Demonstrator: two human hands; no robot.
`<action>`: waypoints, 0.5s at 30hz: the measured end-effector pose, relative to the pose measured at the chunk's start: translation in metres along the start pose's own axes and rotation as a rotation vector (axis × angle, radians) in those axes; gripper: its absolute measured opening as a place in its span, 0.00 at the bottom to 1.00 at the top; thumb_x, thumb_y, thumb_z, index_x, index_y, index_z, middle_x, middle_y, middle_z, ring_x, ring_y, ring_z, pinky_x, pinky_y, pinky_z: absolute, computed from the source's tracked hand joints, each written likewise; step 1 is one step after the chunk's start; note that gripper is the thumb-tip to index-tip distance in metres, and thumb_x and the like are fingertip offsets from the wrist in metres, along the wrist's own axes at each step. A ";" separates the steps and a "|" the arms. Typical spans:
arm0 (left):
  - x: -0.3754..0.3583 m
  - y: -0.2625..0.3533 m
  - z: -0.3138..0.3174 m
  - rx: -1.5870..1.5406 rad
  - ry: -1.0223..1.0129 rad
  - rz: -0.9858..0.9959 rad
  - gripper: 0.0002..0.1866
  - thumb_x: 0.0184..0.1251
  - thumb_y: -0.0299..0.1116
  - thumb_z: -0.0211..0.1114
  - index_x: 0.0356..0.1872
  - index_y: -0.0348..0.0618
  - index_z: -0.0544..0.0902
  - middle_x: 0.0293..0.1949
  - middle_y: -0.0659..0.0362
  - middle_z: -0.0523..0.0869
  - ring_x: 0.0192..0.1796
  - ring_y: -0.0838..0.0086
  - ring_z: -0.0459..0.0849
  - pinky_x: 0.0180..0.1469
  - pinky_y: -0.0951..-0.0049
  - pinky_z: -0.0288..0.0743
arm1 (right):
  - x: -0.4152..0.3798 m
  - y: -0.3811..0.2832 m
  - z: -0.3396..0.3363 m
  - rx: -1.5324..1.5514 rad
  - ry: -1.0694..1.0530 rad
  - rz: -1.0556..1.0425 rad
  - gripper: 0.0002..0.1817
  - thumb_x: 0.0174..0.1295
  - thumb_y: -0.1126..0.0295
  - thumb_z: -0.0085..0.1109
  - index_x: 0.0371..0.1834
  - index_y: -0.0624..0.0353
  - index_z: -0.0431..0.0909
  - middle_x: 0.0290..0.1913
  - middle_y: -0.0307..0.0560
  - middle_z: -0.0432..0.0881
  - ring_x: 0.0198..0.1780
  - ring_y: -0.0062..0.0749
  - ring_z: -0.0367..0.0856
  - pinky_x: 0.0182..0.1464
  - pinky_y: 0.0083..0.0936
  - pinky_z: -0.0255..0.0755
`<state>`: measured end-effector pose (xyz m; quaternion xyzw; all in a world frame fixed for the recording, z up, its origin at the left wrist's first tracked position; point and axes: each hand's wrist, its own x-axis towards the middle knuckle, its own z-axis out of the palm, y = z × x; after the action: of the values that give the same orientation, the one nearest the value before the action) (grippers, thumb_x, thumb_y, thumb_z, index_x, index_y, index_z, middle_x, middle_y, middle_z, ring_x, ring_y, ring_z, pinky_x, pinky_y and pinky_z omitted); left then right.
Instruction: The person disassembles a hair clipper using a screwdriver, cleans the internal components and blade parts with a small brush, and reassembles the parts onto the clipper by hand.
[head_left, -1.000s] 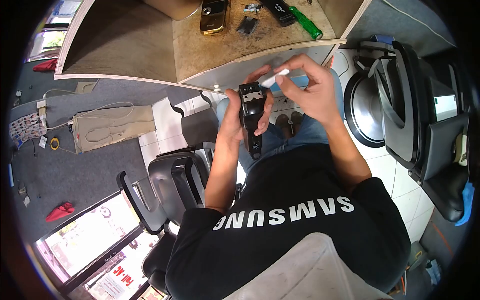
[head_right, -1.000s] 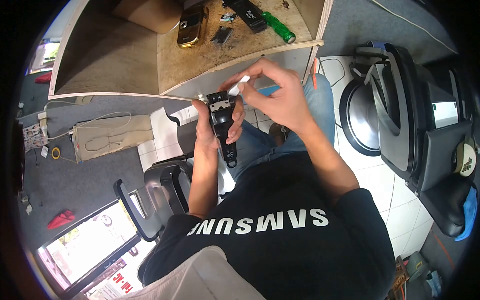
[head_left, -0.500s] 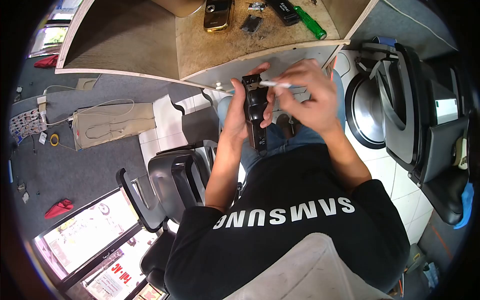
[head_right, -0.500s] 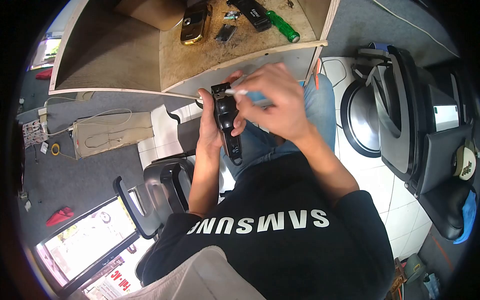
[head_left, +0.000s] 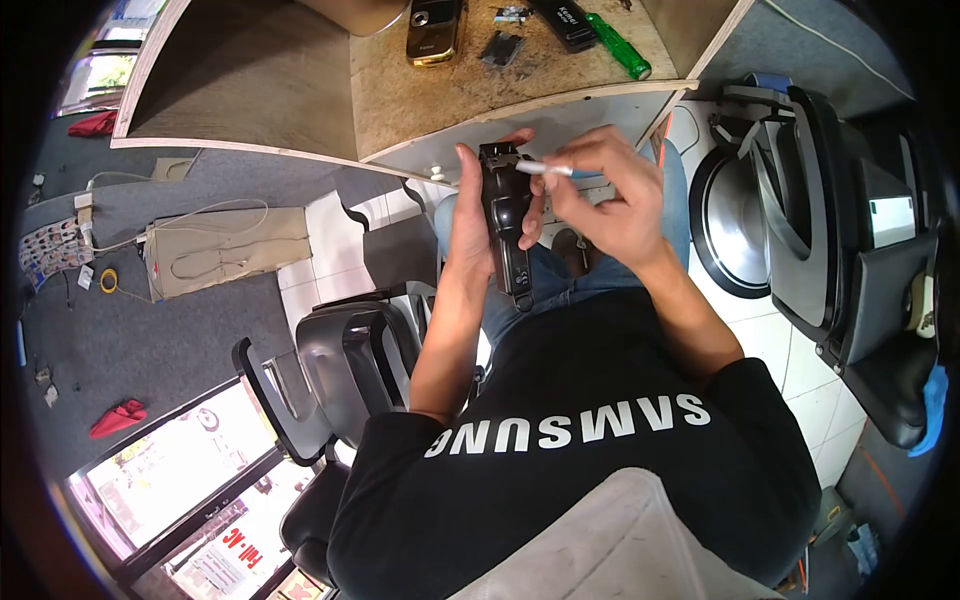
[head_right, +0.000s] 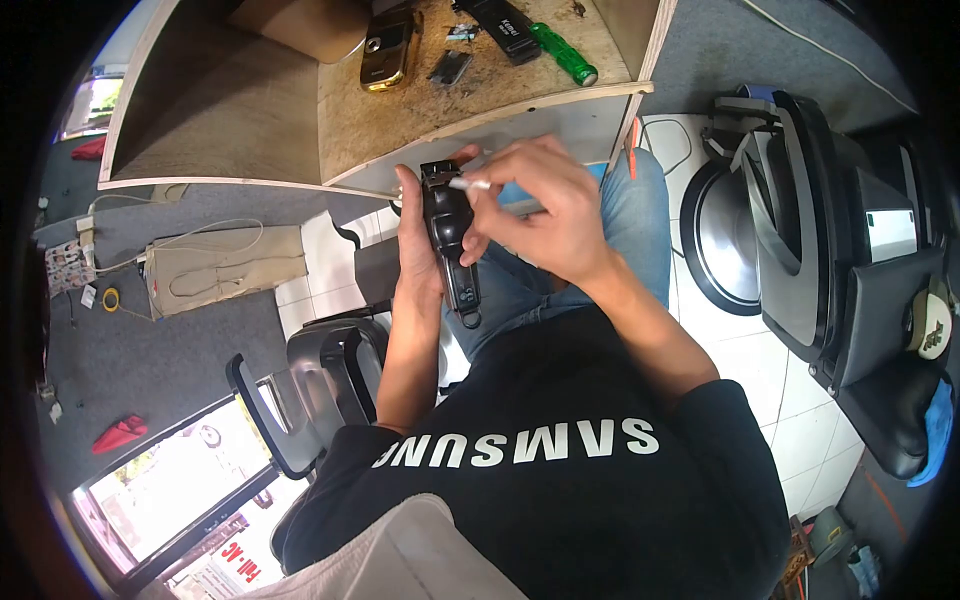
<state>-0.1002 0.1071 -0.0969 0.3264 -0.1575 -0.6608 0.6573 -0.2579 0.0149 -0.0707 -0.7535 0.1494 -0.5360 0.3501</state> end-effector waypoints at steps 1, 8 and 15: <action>0.000 -0.002 0.001 0.009 0.004 0.008 0.47 0.78 0.77 0.43 0.75 0.41 0.69 0.34 0.54 0.85 0.20 0.75 0.80 0.14 0.77 0.70 | 0.001 0.002 -0.001 -0.078 0.030 0.004 0.09 0.54 0.76 0.76 0.38 0.57 0.89 0.31 0.39 0.88 0.35 0.33 0.88 0.50 0.29 0.73; 0.004 -0.005 -0.003 0.011 0.003 0.005 0.47 0.78 0.77 0.41 0.76 0.42 0.69 0.35 0.54 0.85 0.21 0.74 0.81 0.16 0.77 0.72 | 0.003 0.004 0.002 -0.004 0.007 -0.072 0.10 0.52 0.76 0.75 0.38 0.58 0.89 0.31 0.38 0.88 0.35 0.34 0.88 0.48 0.30 0.73; 0.003 -0.001 -0.004 0.027 -0.030 -0.027 0.45 0.79 0.75 0.41 0.77 0.45 0.66 0.37 0.57 0.84 0.23 0.75 0.82 0.17 0.76 0.75 | 0.006 0.005 0.001 -0.086 0.051 -0.111 0.10 0.49 0.77 0.74 0.37 0.58 0.88 0.30 0.38 0.87 0.35 0.34 0.87 0.46 0.29 0.72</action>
<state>-0.0985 0.1047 -0.1012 0.3276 -0.1720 -0.6720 0.6415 -0.2541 0.0084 -0.0698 -0.7611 0.1390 -0.5667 0.2833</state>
